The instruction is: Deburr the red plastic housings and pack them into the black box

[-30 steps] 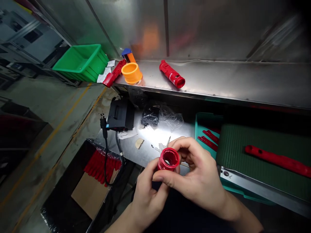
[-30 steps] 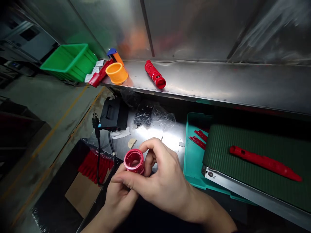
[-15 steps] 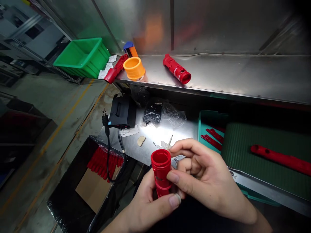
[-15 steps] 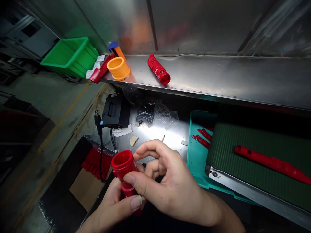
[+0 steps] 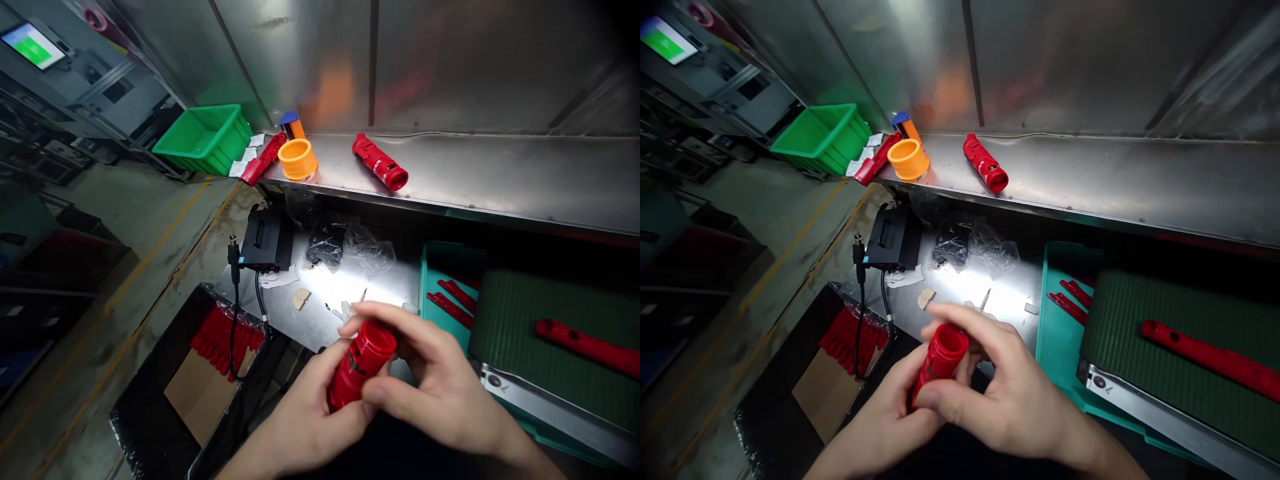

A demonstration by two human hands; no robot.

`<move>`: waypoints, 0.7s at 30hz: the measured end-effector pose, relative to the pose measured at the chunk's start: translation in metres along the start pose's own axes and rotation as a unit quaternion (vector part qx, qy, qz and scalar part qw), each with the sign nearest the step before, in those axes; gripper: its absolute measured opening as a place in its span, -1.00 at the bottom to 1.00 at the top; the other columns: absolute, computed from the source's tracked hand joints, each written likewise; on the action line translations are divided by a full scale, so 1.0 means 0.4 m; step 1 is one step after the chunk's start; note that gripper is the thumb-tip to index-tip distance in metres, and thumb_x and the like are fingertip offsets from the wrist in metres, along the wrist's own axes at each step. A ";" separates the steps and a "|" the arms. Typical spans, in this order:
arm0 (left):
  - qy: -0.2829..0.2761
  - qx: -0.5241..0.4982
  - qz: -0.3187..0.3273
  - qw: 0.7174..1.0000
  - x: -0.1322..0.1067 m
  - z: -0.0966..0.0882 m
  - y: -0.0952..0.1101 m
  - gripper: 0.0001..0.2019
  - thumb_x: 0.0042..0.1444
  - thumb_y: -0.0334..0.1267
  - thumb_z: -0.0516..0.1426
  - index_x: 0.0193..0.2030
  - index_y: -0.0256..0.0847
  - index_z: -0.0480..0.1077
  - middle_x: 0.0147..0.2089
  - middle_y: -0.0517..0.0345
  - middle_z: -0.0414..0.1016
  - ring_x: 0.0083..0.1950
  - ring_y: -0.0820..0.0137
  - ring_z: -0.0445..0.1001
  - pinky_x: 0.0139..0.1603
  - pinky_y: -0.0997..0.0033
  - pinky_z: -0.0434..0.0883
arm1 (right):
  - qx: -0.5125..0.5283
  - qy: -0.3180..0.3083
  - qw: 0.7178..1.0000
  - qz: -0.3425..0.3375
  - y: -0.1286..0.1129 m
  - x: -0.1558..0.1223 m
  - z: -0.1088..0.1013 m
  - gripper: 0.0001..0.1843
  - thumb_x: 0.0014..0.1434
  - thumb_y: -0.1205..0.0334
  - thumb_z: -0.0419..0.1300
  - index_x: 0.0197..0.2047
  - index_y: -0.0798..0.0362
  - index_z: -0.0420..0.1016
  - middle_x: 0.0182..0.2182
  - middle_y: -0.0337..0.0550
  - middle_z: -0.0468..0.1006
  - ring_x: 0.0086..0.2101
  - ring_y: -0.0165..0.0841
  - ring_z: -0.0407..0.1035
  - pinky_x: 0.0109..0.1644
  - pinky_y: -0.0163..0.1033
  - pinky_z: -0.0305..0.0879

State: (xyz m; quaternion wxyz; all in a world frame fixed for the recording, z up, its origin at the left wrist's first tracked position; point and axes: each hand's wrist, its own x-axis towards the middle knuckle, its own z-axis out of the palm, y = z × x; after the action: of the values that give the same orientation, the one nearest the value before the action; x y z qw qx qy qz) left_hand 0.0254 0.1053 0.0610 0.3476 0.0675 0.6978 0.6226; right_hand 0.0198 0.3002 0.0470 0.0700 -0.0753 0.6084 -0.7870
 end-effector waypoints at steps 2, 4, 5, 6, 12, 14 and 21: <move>0.067 0.081 -0.011 0.994 -0.013 -0.030 0.021 -0.57 0.16 -0.18 0.31 0.18 -0.07 0.44 -0.04 0.06 0.54 -0.08 0.23 0.51 0.00 0.26 0.47 | 0.018 0.013 1.000 0.013 0.027 0.006 -0.002 -0.67 0.21 0.23 0.41 0.04 -0.18 0.57 -0.16 -0.20 0.65 -0.40 -0.40 0.55 -0.33 -0.33 0.55; 0.167 0.106 0.010 0.980 -0.037 -0.072 0.033 -0.50 0.13 -0.15 0.35 0.22 -0.03 0.42 0.06 0.04 0.55 -0.01 0.18 0.55 0.07 0.23 0.49 | 0.104 0.070 0.992 0.013 0.058 0.009 0.001 -0.83 0.29 0.20 0.33 -0.04 -0.13 0.53 -0.16 -0.20 0.62 -0.51 -0.44 0.51 -0.46 -0.34 0.51; 0.239 0.110 0.031 0.964 -0.051 -0.095 0.034 -0.52 0.15 -0.14 0.34 0.20 -0.02 0.43 0.13 0.03 0.53 0.05 0.17 0.55 0.11 0.24 0.49 | 0.150 0.101 0.983 0.003 0.073 0.009 0.004 -0.84 0.31 0.19 0.30 -0.04 -0.13 0.50 -0.12 -0.19 0.60 -0.53 -0.45 0.50 -0.49 -0.32 0.51; 0.312 0.105 0.057 0.943 -0.067 -0.117 0.029 -0.57 0.17 -0.13 0.32 0.18 -0.02 0.44 0.17 0.03 0.52 0.11 0.16 0.54 0.15 0.25 0.48 | 0.183 0.125 0.975 -0.011 0.086 0.008 0.011 -0.84 0.31 0.18 0.29 -0.05 -0.12 0.47 -0.09 -0.18 0.57 -0.53 -0.44 0.51 -0.48 -0.28 0.52; 0.306 -0.099 0.138 0.937 -0.132 -0.168 -0.055 -0.64 0.30 -0.14 0.23 0.21 -0.09 0.46 0.10 -0.04 0.61 0.00 0.13 0.64 0.04 0.13 0.60 | 0.176 0.151 0.970 -0.080 0.129 -0.019 0.107 -0.80 0.31 0.17 0.29 -0.04 -0.12 0.38 -0.03 -0.14 0.45 -0.46 -0.37 0.54 -0.40 -0.15 0.58; 0.252 -0.156 0.151 0.943 -0.142 -0.170 -0.077 -0.65 0.33 -0.16 0.21 0.23 -0.09 0.47 0.08 -0.05 0.63 -0.04 0.14 0.66 0.03 0.13 0.60 | 0.131 0.148 0.974 -0.107 0.140 -0.035 0.147 -0.80 0.32 0.19 0.28 -0.03 -0.12 0.38 -0.03 -0.11 0.45 -0.45 -0.35 0.54 -0.39 -0.15 0.59; 0.224 -0.182 0.172 0.942 -0.188 -0.286 -0.106 -0.66 0.34 -0.18 0.21 0.21 -0.11 0.53 0.13 -0.03 0.63 0.05 0.16 0.62 0.05 0.30 0.54 | -0.035 0.176 0.965 -0.192 0.184 -0.070 0.280 -0.67 0.27 0.31 0.30 0.07 -0.09 0.41 0.01 0.05 0.53 -0.03 -0.05 0.55 -0.20 -0.01 0.65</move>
State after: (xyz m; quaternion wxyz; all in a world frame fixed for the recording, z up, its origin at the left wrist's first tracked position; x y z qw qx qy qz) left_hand 0.0311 -0.0374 0.0506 0.0765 -0.0190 0.6102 0.7884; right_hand 0.0714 0.1814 0.0028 -0.1934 -0.0533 0.6126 -0.7645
